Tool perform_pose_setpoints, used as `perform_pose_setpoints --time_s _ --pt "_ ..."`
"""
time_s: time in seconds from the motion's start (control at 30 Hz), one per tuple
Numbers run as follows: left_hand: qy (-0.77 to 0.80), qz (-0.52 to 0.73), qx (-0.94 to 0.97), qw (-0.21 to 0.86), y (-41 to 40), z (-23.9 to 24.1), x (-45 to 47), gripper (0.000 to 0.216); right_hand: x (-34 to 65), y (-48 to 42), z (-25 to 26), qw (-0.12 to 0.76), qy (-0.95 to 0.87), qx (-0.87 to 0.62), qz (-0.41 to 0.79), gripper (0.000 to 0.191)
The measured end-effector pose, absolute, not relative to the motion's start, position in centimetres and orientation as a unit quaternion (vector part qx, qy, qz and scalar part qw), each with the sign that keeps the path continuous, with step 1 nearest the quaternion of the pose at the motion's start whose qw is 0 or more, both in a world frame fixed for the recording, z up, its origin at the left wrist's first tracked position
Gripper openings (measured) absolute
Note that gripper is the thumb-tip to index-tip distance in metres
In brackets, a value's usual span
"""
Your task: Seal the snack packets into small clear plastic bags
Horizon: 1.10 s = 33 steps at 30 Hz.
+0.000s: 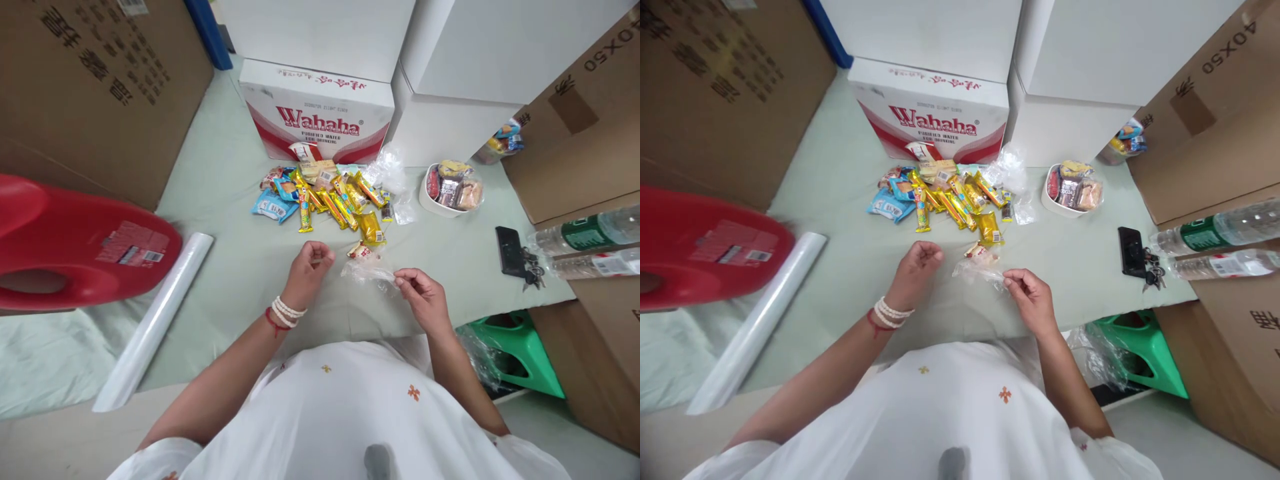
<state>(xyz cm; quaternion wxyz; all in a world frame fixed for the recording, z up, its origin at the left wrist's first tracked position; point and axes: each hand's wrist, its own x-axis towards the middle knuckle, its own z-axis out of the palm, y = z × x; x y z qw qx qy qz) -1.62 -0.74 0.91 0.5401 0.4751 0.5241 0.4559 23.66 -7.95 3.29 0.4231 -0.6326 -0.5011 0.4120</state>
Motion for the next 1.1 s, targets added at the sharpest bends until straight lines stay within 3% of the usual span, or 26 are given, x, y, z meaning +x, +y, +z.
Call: perform_pose_setpoints --time_s 0.1,0.13,0.23,0.27,0.53,0.73,1.1 --pt "0.501 0.46 0.573 0.457 -2.0 1.3 0.0 0.08 23.0 -8.1 3.4 0.41 -0.53 -0.621 0.406 0.023" --pt "0.485 0.454 0.599 0.447 -2.1 1.4 0.4 0.08 22.9 -8.2 3.5 0.409 -0.538 -0.617 0.403 0.022" --pt "0.465 0.435 0.607 0.475 -1.7 1.6 0.5 0.031 23.1 -8.5 3.8 0.41 -0.552 -0.618 0.381 0.021" --pt "0.461 0.433 0.595 0.496 -1.3 1.6 0.2 0.025 23.3 -8.6 4.0 0.411 -0.555 -0.622 0.37 0.02" --pt "0.393 0.476 0.351 0.705 -1.1 2.0 -0.6 0.036 25.0 -8.9 6.0 0.415 -0.653 -0.602 0.2 0.014" --pt "0.402 0.493 0.285 0.717 -1.2 2.6 -0.2 0.039 24.6 -6.5 6.7 0.431 -0.654 -0.612 0.113 0.016" --pt "0.374 0.473 0.292 0.742 -2.0 4.0 -0.5 0.041 20.8 -3.2 7.9 0.453 -0.683 -0.563 0.104 0.021"
